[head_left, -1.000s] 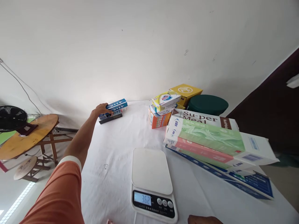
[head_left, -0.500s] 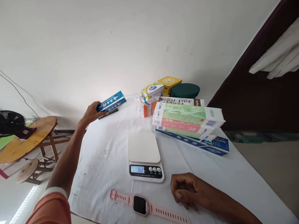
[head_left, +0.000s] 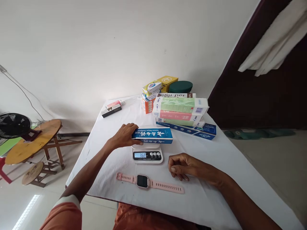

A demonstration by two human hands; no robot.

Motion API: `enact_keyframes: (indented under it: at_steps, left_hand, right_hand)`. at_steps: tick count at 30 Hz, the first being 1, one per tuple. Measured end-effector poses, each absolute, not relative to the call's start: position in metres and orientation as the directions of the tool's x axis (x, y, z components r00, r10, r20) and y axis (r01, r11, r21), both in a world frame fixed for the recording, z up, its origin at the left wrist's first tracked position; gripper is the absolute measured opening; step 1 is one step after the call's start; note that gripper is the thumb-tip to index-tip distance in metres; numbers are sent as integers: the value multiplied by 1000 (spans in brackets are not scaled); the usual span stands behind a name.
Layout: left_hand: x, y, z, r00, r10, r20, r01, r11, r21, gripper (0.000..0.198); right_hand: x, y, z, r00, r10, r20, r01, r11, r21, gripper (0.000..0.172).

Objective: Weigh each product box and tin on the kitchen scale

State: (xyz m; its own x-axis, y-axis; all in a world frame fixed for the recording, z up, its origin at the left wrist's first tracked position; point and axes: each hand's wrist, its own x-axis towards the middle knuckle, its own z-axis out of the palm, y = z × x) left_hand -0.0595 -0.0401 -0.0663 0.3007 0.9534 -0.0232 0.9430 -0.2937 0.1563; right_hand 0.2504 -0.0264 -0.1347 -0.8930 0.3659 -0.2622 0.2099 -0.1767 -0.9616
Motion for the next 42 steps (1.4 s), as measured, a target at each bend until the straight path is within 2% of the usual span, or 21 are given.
enact_keyframes:
  at_steps: [5, 7, 10, 14, 17, 22, 24, 28, 33, 38, 42]
  left_hand:
    - [-59, -41, -73, 292, 956, -19, 936, -281, 214, 58]
    - [-64, -46, -68, 277, 959, 60, 914, -283, 291, 65]
    - [-76, -53, -52, 196, 949, 245, 866, -285, 410, 59]
    - [-88, -60, -35, 108, 900, 421, 865, -294, 407, 50]
    - [-82, -63, -37, 168, 914, 369, 881, -307, 359, 50]
    - [-60, -60, -60, 256, 958, 129, 926, -282, 253, 59]
    - [-56, -57, -68, 251, 964, 83, 937, -264, 229, 58]
    - [-62, -52, -78, 257, 961, 97, 931, -274, 240, 48]
    - [-55, -48, -70, 321, 937, 141, 903, -347, 253, 45]
    - [8, -31, -50, 508, 847, 158, 823, -531, 202, 47]
    - [73, -4, -60, 675, 735, 61, 722, -676, 148, 50]
  right_hand:
    - [250, -23, -139, -913, 349, -212, 170, -148, -974, 47]
    - [251, -22, -141, -921, 341, -188, 148, -140, -979, 46]
    - [252, -22, -141, -927, 335, -169, 133, -129, -983, 46]
    - [253, -21, -141, -921, 351, -171, 134, -129, -983, 45]
    - [253, -22, -141, -917, 362, -169, 128, -135, -983, 45]
    - [252, -23, -139, -919, 361, -158, 121, -122, -985, 44]
    - [252, -23, -139, -918, 363, -161, 124, -124, -985, 44]
    - [252, -22, -141, -917, 369, -155, 118, -121, -986, 44]
    - [253, -20, -142, -926, 348, -145, 120, -94, -988, 45]
    - [252, -26, -130, -946, 291, -140, 144, -8, -990, 47]
    - [247, -43, -122, -968, 221, -120, 137, 66, -988, 47]
